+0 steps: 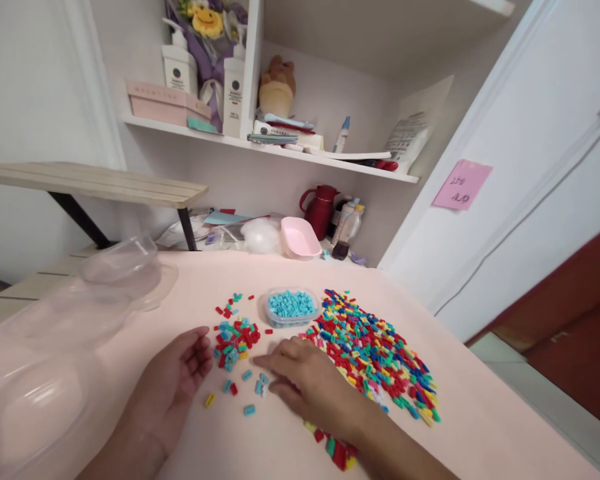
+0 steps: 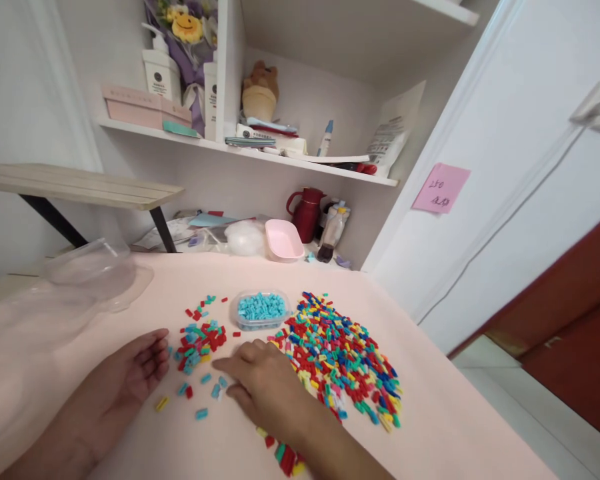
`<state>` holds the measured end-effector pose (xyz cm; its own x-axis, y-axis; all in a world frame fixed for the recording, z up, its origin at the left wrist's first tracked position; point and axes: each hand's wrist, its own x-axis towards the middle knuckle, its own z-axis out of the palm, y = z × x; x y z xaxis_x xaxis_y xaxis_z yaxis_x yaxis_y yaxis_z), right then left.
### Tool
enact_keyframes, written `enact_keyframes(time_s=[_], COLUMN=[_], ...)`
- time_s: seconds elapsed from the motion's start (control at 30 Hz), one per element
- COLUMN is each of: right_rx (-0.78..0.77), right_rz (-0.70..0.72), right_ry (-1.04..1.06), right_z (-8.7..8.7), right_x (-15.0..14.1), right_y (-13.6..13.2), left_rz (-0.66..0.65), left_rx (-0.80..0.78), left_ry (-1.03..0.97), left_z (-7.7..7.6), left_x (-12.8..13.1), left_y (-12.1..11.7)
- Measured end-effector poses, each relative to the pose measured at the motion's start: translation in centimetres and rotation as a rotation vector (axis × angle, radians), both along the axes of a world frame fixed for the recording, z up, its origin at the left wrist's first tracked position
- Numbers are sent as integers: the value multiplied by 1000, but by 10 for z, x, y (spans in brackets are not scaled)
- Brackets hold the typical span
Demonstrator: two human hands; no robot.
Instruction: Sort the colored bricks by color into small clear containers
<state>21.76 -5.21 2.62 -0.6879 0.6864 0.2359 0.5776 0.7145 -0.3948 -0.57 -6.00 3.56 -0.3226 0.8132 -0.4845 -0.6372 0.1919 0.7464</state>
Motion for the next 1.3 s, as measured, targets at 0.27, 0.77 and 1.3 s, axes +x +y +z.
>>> enact_keyframes(time_s=[0.27, 0.77, 1.3], right_rx=[-23, -121, -107], right_rz=[-41, -352, -331], right_ry=[63, 484, 640], right_z=[-4, 14, 29], right_x=[-1, 19, 27], right_y=[3, 19, 9], left_rz=[1, -25, 0], left_rx=[-12, 3, 11], left_ry=[3, 14, -8], left_z=[-1, -1, -3], left_x=[1, 1, -1], left_y=[0, 2, 2])
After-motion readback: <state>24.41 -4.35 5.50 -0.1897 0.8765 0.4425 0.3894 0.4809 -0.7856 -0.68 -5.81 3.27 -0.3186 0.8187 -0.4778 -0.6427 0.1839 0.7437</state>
